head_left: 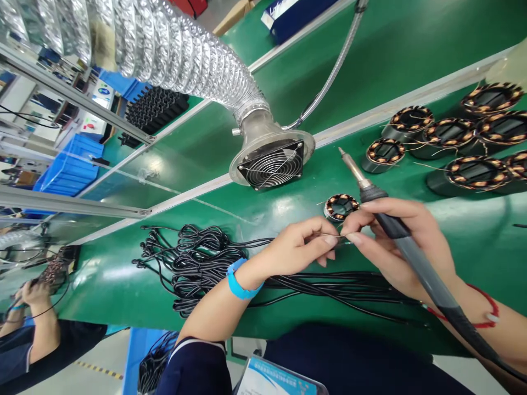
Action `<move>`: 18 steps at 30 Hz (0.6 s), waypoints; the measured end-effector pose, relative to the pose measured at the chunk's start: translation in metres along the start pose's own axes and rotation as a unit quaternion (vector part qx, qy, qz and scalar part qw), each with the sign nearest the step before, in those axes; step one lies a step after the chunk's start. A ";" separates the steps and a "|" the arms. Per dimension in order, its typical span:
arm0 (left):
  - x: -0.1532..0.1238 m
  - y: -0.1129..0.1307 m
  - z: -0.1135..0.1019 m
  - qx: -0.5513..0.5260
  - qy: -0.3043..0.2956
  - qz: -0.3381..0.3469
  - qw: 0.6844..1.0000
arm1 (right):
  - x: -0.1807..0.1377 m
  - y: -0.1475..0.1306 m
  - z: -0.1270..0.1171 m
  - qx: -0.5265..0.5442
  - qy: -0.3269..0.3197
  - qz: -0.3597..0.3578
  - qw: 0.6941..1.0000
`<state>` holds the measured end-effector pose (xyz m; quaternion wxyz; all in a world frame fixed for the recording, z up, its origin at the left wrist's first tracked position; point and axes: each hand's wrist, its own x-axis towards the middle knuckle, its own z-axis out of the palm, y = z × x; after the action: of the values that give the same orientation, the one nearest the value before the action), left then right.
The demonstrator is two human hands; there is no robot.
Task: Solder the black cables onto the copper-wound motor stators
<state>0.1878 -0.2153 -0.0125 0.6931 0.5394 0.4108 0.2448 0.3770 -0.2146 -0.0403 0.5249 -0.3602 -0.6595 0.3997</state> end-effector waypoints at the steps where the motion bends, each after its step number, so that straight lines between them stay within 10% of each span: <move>1: 0.000 -0.001 -0.002 -0.021 -0.006 -0.016 1.000 | 0.000 0.000 0.001 -0.004 0.002 0.004 1.000; 18: 0.018 -0.009 -0.024 0.209 0.193 0.037 0.958 | 0.001 -0.011 -0.012 -0.155 0.092 0.095 0.979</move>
<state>0.1767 -0.1912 -0.0281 0.4630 0.6294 0.5585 0.2785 0.3879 -0.2164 -0.0289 0.4807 -0.5332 -0.6255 0.3056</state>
